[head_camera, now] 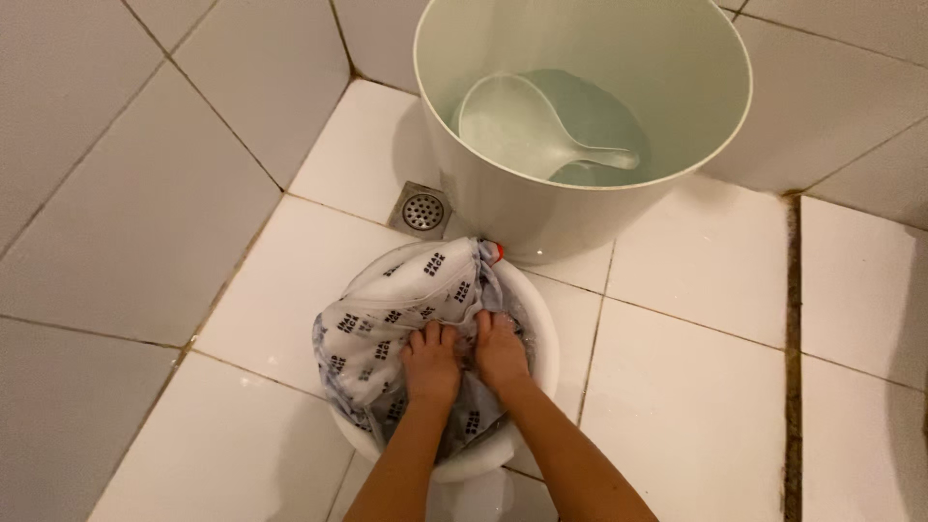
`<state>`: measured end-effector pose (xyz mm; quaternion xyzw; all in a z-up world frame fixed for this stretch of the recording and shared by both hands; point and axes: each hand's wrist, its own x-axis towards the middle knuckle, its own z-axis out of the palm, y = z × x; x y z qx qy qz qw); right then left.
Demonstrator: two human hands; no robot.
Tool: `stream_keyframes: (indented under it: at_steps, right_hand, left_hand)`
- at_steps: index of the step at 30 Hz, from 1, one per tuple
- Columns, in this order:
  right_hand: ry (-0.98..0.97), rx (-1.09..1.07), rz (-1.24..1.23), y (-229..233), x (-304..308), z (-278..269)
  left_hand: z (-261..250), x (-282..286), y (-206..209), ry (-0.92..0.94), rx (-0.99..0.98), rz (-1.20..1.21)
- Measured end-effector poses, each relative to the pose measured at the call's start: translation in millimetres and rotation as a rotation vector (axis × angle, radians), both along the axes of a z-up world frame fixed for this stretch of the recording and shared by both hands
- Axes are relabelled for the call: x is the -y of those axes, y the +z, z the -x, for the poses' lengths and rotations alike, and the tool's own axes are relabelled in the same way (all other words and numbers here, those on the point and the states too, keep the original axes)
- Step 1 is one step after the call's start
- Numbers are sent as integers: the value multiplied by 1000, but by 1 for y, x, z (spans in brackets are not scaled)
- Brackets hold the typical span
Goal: The person pours water from a bucket into a basin using a scoop and washes several items of clothing by hand, rubbing and rinsing them in the basin.
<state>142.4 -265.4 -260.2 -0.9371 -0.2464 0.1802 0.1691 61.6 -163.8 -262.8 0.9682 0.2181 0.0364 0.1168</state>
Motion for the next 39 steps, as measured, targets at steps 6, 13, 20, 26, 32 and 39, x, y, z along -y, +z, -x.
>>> stream_keyframes:
  at_steps: [6, 13, 20, 26, 32, 39]
  right_hand:
    - [147, 511, -72, -21, -7, 47]
    - [235, 229, 277, 41, 8, 6]
    - [192, -238, -506, 2, 52, -46]
    - [-439, -762, -814, 70, 106, -65]
    - [-427, -698, -982, 48, 119, -36]
    - [-280, -796, -812, 92, 75, 26]
  left_hand:
    - [16, -33, -38, -53, 57, 504]
    - [37, 2, -31, -266, -80, 398]
    - [56, 41, 85, -467, -698, 416]
    - [55, 50, 120, -501, -739, 330]
    - [3, -27, 220, -420, -437, 326]
    - [-1, -36, 363, -356, 43, 481]
